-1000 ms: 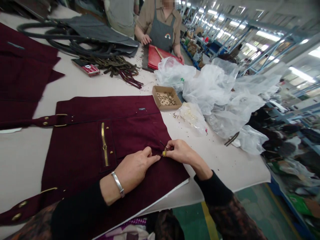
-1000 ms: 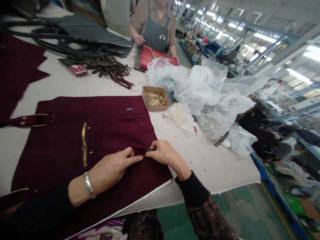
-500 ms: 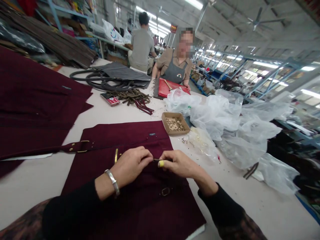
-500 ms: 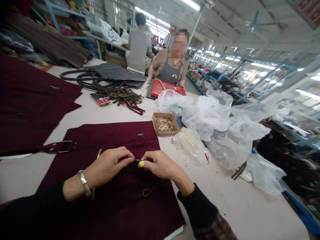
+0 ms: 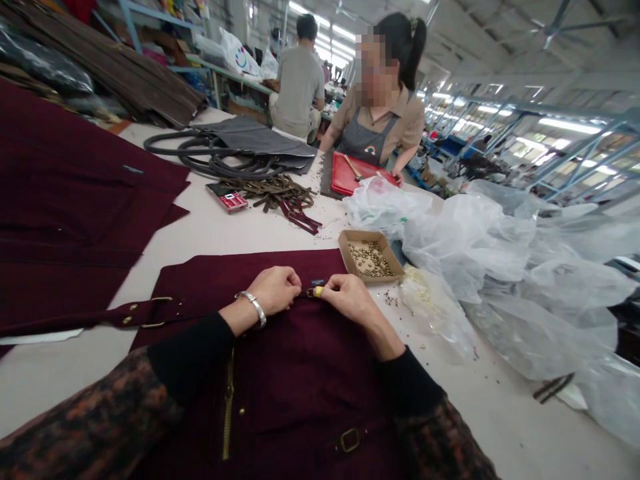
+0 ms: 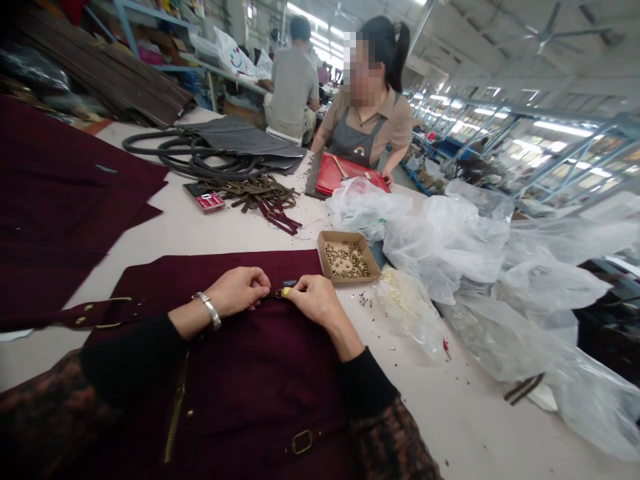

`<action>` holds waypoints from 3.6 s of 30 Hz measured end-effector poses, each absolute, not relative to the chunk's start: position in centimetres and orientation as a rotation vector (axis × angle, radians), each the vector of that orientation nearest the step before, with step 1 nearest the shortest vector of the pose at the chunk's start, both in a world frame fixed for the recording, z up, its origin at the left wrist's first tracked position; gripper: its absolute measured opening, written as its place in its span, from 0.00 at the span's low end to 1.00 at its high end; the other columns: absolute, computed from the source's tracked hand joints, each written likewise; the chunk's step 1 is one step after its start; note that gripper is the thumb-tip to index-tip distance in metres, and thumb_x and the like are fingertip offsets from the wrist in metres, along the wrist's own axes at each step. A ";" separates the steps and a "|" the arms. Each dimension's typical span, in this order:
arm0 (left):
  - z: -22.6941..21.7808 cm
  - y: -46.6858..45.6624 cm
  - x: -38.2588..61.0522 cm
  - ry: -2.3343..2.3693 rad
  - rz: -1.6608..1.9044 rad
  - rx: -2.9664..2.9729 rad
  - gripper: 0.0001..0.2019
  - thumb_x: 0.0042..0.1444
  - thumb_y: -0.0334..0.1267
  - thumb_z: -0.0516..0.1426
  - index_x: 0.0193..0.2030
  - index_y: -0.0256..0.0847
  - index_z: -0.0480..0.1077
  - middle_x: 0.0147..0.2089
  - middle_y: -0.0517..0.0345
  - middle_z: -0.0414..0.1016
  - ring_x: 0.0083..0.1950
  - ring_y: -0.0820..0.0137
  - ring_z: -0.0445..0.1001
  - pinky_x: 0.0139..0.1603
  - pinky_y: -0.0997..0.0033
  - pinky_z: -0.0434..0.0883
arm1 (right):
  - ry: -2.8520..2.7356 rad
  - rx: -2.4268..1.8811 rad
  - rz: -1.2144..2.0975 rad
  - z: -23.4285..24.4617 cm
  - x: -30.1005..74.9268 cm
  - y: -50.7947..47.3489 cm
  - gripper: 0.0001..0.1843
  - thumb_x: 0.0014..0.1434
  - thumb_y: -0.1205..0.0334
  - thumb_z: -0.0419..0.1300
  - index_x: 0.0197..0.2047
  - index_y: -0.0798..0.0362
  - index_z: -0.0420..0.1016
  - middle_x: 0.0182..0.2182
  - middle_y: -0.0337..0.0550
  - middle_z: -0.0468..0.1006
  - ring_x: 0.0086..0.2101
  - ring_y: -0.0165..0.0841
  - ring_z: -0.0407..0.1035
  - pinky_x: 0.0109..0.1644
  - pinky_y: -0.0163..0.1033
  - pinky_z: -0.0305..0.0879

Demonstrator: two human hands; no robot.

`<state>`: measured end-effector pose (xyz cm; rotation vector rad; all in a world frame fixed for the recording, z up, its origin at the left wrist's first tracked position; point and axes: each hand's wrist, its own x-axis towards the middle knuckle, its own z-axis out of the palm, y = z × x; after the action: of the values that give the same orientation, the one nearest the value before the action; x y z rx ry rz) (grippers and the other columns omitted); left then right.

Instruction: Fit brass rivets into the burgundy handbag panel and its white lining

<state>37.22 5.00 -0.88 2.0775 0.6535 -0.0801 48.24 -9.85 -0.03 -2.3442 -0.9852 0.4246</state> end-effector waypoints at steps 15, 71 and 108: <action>-1.2 5.1 38.4 0.678 -0.130 2.036 0.02 0.48 0.34 0.56 0.29 0.41 0.71 0.24 0.62 0.75 0.23 0.74 0.75 0.22 0.80 0.66 | -0.795 -2.330 0.517 -1.7 49.9 -9.8 0.13 0.47 0.57 0.66 0.19 0.56 0.72 0.16 0.35 0.67 0.19 0.25 0.58 0.22 0.32 0.47; -1.6 4.0 36.8 0.050 0.122 2.740 0.23 0.58 0.28 0.46 0.53 0.54 0.72 0.41 0.57 0.69 0.35 0.70 0.70 0.35 0.71 0.67 | -0.583 -2.300 0.695 -0.9 50.6 -10.7 0.07 0.52 0.63 0.61 0.26 0.57 0.71 0.16 0.40 0.72 0.17 0.30 0.68 0.17 0.29 0.66; -0.1 3.0 36.9 0.007 -0.071 2.867 0.28 0.57 0.23 0.41 0.58 0.52 0.66 0.46 0.49 0.66 0.41 0.62 0.73 0.37 0.62 0.73 | -1.492 -2.845 -0.029 0.3 58.9 -10.9 0.15 0.66 0.69 0.46 0.43 0.58 0.75 0.46 0.55 0.75 0.47 0.42 0.67 0.51 0.41 0.59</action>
<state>36.93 2.99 -0.07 2.8674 0.0066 -0.0714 58.90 -10.91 0.35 -2.8448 -1.4916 -0.0287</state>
